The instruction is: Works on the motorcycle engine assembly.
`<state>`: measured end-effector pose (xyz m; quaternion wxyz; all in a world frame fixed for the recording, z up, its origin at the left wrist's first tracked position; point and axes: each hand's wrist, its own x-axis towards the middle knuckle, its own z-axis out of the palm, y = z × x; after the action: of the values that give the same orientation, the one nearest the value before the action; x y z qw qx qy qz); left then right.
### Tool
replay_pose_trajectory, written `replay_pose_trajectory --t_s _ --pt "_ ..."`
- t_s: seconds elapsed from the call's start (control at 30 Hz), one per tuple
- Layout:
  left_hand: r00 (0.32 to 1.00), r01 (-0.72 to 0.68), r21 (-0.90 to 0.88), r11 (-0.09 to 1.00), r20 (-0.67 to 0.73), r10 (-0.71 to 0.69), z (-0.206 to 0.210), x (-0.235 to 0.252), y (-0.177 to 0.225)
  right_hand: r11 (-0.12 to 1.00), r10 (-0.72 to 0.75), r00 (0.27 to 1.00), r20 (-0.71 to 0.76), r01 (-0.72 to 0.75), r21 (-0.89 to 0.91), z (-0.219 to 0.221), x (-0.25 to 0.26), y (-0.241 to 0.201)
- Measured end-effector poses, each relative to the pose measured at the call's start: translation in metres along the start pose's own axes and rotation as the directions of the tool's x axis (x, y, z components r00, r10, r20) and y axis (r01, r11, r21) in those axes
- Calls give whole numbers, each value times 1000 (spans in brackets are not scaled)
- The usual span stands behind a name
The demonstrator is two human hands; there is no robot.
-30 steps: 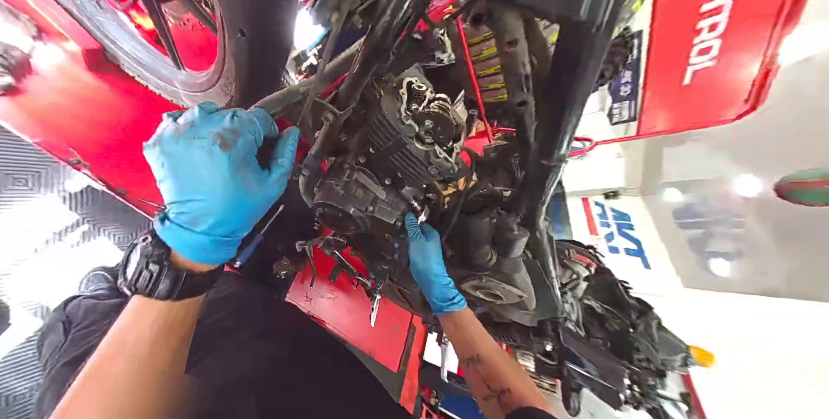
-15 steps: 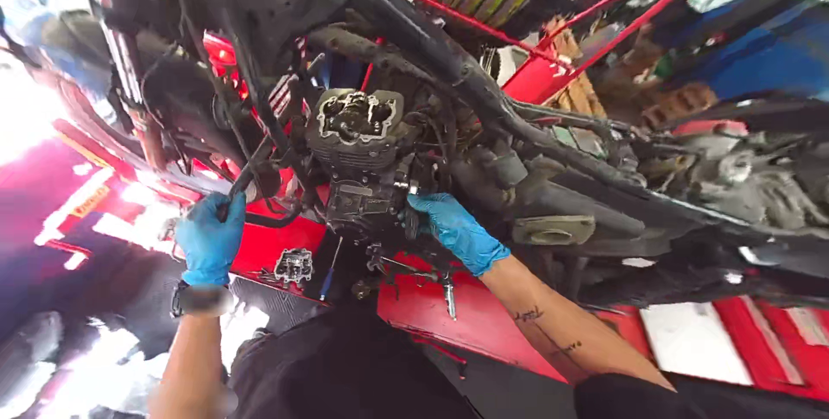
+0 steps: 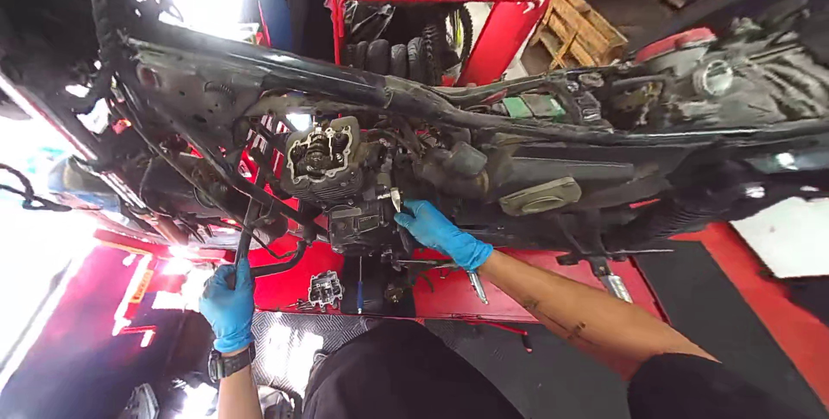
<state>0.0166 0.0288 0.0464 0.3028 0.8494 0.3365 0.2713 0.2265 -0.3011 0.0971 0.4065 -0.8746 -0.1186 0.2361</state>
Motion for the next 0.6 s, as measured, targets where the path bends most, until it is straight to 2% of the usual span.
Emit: replay_pose_trajectory --t_s 0.07,0.1,0.13,0.17,0.2,0.23,0.3,0.37,0.43,0.5,0.6 --pt "1000 0 -6 1000 8 1 -1 2 1 951 138 990 20 -138 277 -9 -1 -23" --pt "1000 -4 -6 1000 14 4 -1 1 1 879 207 976 62 -214 425 -13 0 -33" --pt "1000 -8 -1 1000 20 8 -1 0 1 827 243 965 103 -261 498 -16 1 -37" --pt "1000 -15 4 1000 25 14 -1 1 -1 839 233 966 113 -258 480 -15 2 -34" --pt "1000 -22 3 1000 21 22 -1 3 -1 906 179 979 99 -203 372 -13 2 -28" --pt "999 -25 -1 1000 19 25 0 4 -2 974 97 992 77 -111 198 -11 2 -19" --pt "999 -18 -19 1000 29 18 -1 2 -4 997 -9 999 38 12 -71 -5 3 0" --pt "999 -24 -42 999 33 26 0 3 -4 999 -28 998 -60 27 -32 -4 0 2" --pt "999 -31 -61 998 34 33 -1 2 -6 987 23 981 -194 9 158 0 -7 -1" --pt "999 -31 -89 996 35 35 -1 1 -7 963 65 945 -320 26 270 6 -3 -3" --pt "999 -28 -118 993 43 33 0 1 -9 966 23 913 -406 85 246 16 18 0"
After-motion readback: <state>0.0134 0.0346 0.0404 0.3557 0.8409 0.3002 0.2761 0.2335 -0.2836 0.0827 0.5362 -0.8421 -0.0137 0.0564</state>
